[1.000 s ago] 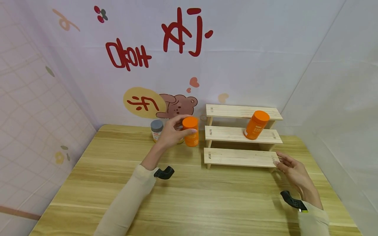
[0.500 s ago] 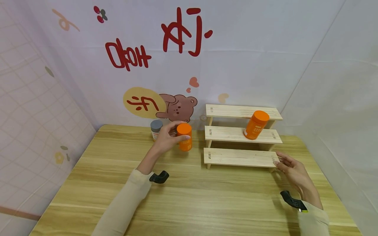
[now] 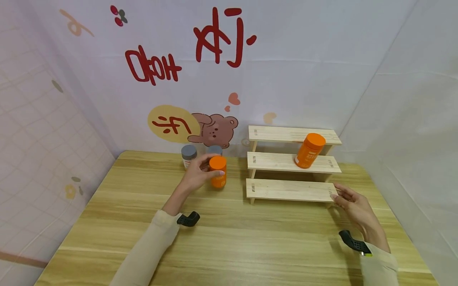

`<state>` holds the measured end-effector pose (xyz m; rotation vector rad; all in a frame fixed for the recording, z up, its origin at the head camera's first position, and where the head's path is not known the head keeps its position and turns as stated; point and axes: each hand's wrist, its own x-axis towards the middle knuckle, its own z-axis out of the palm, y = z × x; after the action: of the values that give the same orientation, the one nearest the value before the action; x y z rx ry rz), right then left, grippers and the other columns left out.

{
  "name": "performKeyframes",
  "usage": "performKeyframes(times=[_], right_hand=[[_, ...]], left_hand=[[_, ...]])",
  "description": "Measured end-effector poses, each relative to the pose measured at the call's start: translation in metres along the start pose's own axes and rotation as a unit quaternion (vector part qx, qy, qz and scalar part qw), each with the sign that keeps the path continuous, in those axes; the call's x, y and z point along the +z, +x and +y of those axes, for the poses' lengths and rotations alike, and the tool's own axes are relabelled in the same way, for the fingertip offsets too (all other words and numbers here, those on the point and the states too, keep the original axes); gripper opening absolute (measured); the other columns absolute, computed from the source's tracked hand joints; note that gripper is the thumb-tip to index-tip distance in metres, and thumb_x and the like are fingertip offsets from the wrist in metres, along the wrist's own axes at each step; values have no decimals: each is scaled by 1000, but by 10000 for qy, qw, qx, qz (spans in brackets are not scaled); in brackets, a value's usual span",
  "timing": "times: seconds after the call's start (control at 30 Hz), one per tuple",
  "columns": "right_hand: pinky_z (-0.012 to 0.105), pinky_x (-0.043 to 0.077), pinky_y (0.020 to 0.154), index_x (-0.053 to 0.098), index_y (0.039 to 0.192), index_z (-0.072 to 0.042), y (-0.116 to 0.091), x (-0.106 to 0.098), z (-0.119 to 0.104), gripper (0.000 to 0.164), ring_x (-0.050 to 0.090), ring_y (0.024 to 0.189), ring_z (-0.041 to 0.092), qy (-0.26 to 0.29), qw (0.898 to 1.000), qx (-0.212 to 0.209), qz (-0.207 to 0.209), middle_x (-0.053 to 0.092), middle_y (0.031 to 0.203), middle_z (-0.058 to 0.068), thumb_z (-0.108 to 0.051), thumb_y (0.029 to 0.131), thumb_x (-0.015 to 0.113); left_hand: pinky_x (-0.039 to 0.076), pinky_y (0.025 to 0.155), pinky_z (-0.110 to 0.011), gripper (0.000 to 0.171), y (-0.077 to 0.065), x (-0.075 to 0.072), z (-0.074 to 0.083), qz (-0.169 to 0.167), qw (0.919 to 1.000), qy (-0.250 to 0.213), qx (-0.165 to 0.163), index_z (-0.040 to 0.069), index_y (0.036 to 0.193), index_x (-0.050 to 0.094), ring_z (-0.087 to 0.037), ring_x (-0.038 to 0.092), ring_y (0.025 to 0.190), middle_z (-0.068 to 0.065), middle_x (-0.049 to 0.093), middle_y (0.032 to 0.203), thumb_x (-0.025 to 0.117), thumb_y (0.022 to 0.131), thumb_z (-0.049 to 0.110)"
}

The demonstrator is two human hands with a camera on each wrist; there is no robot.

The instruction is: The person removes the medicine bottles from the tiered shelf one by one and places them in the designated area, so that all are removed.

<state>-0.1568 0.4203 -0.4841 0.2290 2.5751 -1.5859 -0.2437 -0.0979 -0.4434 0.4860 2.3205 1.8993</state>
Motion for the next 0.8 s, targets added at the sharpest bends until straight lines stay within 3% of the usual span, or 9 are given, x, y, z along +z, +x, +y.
performKeyframes(times=[0.23, 0.53, 0.8], right_hand=[[16, 57, 87, 29, 162, -6, 0, 0, 0, 78, 58, 102, -12, -49, 10000, -30, -3, 51, 126, -11, -42, 102, 63], [15, 56, 87, 30, 162, -8, 1, 0, -1, 78, 55, 103, -12, -95, 9999, 7, 33, 49, 132, -3, -44, 101, 62], [15, 56, 87, 30, 162, -8, 0, 1, -1, 78, 54, 103, -13, -117, 9999, 16, 21, 48, 138, 5, -44, 102, 62]], left_hand=[[52, 110, -45, 58, -5, -2, -11, -106, 9998, 14, 173, 8, 140, 61, -29, 65, 121, -15, 64, 134, 83, 86, 8], [50, 111, -47, 62, -9, -2, -19, -39, 9999, -40, -107, 6, 142, 58, -33, 63, 127, -15, 61, 139, 83, 85, 6], [52, 110, -45, 65, -10, -7, -26, -48, 9999, -113, -78, 4, 145, 55, -33, 63, 126, -18, 61, 138, 82, 86, 7]])
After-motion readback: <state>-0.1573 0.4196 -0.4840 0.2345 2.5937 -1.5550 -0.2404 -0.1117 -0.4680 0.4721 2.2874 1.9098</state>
